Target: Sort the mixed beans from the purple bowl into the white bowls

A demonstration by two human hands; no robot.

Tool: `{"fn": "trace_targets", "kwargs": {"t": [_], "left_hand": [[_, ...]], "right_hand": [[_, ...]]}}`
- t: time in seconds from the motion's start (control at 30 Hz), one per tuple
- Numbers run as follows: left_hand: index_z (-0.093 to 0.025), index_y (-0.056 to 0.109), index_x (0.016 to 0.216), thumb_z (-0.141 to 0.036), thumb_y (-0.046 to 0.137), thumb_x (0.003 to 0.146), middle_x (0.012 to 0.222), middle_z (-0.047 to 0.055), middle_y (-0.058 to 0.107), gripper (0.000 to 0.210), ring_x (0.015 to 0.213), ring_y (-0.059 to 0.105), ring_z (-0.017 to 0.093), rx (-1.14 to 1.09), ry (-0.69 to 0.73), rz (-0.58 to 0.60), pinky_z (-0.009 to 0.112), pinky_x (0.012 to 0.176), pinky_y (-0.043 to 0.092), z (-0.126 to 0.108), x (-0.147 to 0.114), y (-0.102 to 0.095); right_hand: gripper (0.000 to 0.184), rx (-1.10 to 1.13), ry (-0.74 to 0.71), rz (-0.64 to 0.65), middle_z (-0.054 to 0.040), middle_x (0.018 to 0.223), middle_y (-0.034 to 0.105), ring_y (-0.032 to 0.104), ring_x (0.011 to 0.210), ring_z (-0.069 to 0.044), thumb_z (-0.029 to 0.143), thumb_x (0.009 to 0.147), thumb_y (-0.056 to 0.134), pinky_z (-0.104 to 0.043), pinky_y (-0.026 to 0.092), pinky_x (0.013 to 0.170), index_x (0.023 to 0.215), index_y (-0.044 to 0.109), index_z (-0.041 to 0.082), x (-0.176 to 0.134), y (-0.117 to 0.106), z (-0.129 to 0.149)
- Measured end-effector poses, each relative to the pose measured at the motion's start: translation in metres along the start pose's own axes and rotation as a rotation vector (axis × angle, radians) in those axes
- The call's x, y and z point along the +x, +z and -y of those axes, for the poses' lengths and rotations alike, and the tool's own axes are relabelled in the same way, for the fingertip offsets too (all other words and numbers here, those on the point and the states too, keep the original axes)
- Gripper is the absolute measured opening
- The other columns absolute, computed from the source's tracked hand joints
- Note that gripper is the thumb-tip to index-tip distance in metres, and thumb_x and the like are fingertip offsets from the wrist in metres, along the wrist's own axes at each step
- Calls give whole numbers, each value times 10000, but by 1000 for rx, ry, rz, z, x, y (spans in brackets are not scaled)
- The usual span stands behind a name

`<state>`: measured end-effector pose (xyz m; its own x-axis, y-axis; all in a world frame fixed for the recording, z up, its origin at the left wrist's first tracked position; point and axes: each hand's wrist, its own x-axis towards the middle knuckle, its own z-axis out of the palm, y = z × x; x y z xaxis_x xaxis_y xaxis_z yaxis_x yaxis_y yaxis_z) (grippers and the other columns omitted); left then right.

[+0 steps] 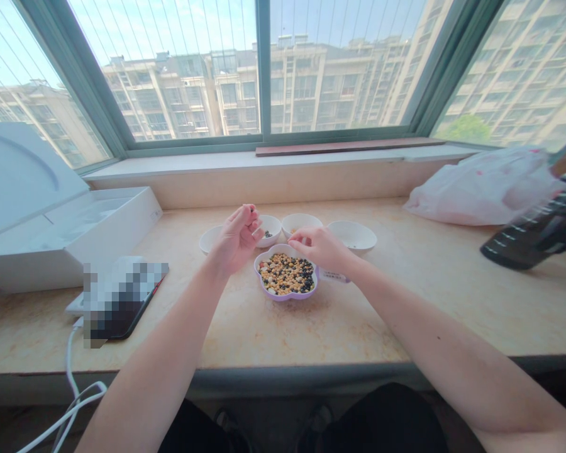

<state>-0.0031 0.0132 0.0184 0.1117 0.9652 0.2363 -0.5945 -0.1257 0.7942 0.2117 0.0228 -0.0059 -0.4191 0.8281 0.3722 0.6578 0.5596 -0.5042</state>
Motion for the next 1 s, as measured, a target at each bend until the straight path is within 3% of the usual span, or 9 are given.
{"fn": "trace_targets", "kwargs": {"t": [0.1, 0.27, 0.37, 0.7, 1.0], "left_hand": [[-188, 698, 851, -346, 794, 787, 792, -13, 678, 196, 625, 557, 59, 176, 35, -40, 182, 586, 438, 4, 4, -6], [-193, 749, 833, -220, 705, 821, 846, 31, 743, 54, 807, 648, 174, 1064, 277, -51, 304, 821, 499, 13, 3, -12], [-211, 764, 897, -204, 616, 882, 933, 43, 767, 149, 883, 682, 208, 1384, 337, 24, 351, 922, 489, 16, 4, -18], [-221, 732, 1141, -216, 531, 934, 1104, 84, 768, 289, 1026, 698, 259, 1757, 314, 25, 364, 947, 499, 20, 28, -39], [-199, 724, 1129, -179, 545, 915, 1081, 55, 761, 280, 927, 697, 196, 1607, 342, 52, 330, 935, 522, 17, 21, -35]], "right_hand": [[217, -5, -9, -2, -54, 798, 728, 579, 677, -152, 264, 925, 581, -285, 389, 628, 871, 764, 161, 0, 0, 0], [218, -10, -9, 11, -43, 776, 724, 583, 674, -156, 271, 922, 574, -286, 387, 626, 869, 761, 174, 1, 1, -2], [206, -14, -17, 17, -37, 759, 720, 586, 667, -156, 266, 914, 578, -285, 382, 622, 869, 758, 175, 1, 1, -3], [213, -37, -1, 94, -50, 787, 735, 619, 700, -171, 272, 931, 573, -302, 402, 644, 818, 729, 182, -2, -3, 6], [188, -32, -54, 161, -47, 891, 773, 685, 790, -178, 252, 927, 593, -295, 479, 721, 950, 770, 195, -5, 1, 11]]}}
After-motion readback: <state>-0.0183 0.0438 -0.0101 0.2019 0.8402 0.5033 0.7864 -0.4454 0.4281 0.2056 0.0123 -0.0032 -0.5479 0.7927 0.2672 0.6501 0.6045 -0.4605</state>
